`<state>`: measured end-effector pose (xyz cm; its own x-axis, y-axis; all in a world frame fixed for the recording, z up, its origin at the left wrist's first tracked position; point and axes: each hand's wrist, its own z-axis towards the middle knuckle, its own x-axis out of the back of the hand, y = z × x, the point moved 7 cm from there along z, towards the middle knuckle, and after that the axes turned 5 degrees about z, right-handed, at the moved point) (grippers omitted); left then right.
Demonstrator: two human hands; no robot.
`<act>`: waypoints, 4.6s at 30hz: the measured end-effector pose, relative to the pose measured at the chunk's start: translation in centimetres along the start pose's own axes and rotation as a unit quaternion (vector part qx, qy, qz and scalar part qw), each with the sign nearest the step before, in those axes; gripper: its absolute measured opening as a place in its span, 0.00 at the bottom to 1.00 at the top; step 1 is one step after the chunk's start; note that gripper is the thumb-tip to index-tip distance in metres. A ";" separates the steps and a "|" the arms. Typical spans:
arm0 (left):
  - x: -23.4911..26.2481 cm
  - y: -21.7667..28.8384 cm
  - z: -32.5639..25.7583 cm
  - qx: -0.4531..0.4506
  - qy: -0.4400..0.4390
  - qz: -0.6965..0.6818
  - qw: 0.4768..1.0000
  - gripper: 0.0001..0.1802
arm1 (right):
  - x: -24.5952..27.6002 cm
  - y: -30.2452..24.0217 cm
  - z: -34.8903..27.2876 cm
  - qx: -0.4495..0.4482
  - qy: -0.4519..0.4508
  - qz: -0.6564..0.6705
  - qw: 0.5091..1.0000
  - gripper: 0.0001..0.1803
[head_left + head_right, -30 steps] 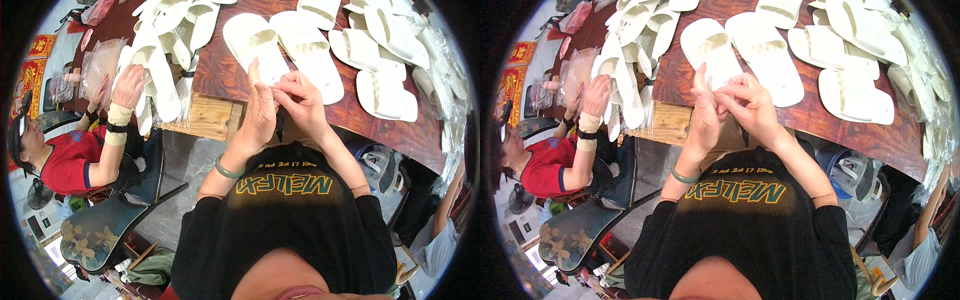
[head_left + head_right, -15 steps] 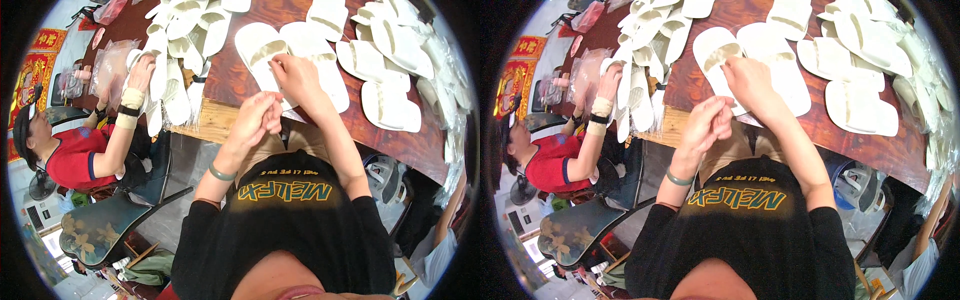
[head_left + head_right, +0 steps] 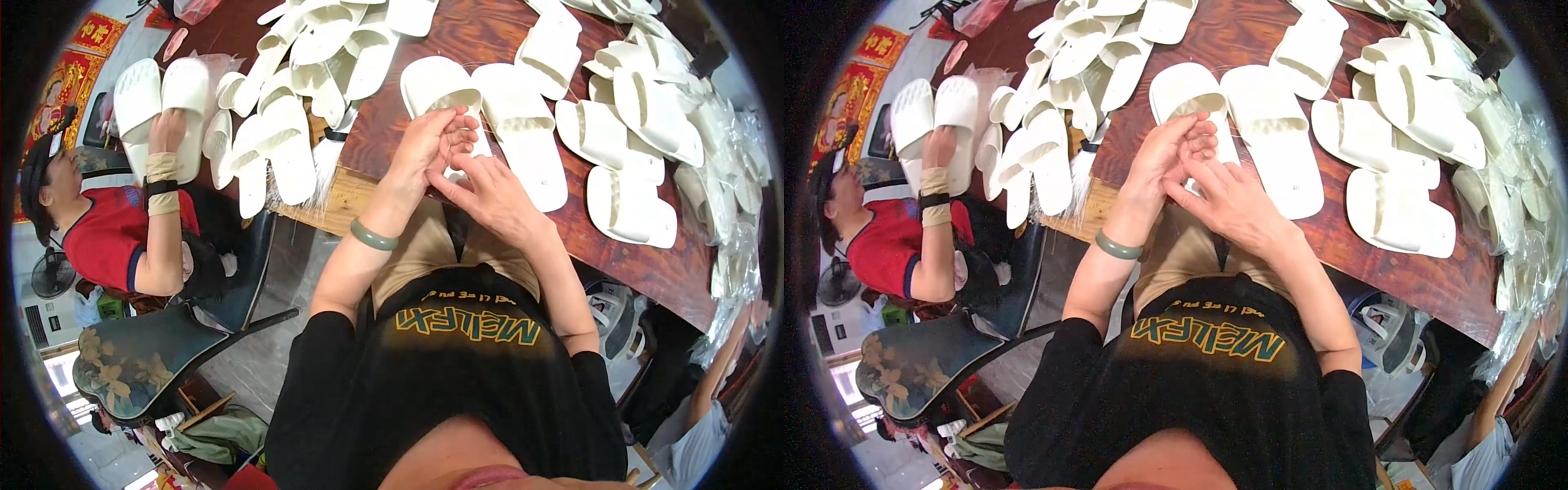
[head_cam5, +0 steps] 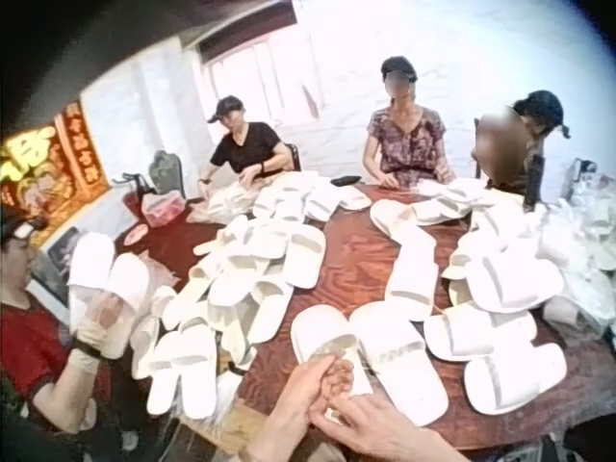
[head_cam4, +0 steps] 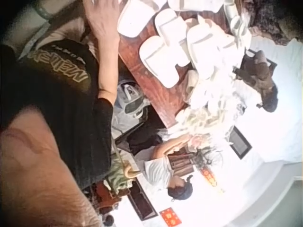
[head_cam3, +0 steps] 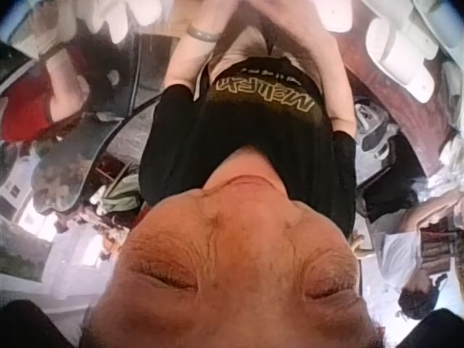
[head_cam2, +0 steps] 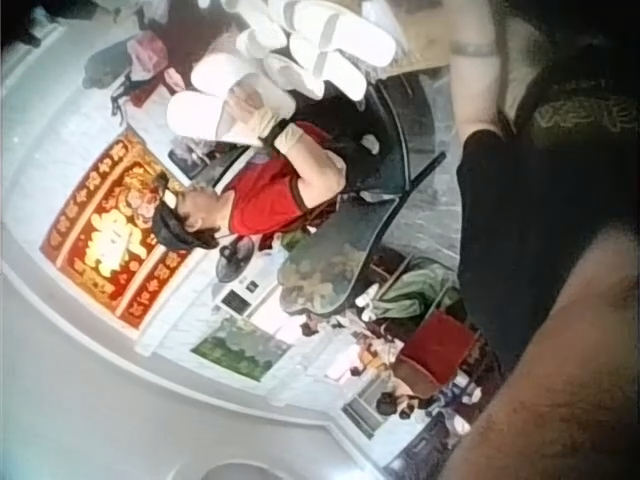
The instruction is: A worker is manually assembling or finishing white slippers at a communal work table.
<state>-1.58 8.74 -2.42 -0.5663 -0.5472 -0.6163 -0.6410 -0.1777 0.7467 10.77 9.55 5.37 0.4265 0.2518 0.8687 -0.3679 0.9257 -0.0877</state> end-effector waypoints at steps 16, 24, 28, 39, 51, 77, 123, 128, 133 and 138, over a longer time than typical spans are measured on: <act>0.3 -0.4 0.3 0.044 -0.020 -0.116 0.992 0.13 | 0.1 1.7 1.8 0.000 0.097 0.003 0.995 0.18; 0.4 -0.4 0.3 0.053 -0.023 -0.123 0.991 0.13 | 2.0 2.5 0.7 -0.061 0.229 0.193 0.952 0.10; 0.1 -0.2 0.2 0.044 -0.025 -0.091 0.995 0.13 | 3.7 2.6 -1.5 -0.156 0.330 0.369 0.855 0.07; -1.1 2.4 -1.3 -0.002 -0.059 0.145 0.988 0.18 | 0.4 7.8 -4.1 -0.465 0.255 0.406 0.744 0.07; -1.4 13.0 4.2 -0.244 0.142 0.736 0.615 0.22 | -1.6 8.6 -4.3 -0.468 0.242 0.422 0.737 0.08; 4.6 11.0 4.6 -0.219 0.230 0.743 0.590 0.11 | 0.8 8.8 -6.4 -0.481 0.246 0.256 0.802 0.08; -4.4 5.5 12.6 -0.167 -0.073 0.452 0.873 0.10 | 0.4 12.9 -5.0 -0.476 0.185 0.015 0.859 0.09; -5.4 5.1 11.7 -0.151 -0.141 0.413 0.887 0.09 | 0.9 12.6 -4.7 -0.480 0.193 0.027 0.855 0.09; -5.6 5.1 11.2 -0.146 -0.145 0.393 0.896 0.08 | 0.7 12.5 -5.0 -0.474 0.192 0.039 0.859 0.09; -5.2 5.4 11.2 -0.179 -0.152 0.383 0.893 0.08 | 1.6 12.0 -4.7 -0.464 0.239 0.083 0.849 0.05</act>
<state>-7.93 19.75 2.01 -0.9168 -0.3835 0.1115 0.1714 -0.1258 0.9771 10.94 22.41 3.40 0.8004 0.2814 0.5294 0.2596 0.6332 -0.7291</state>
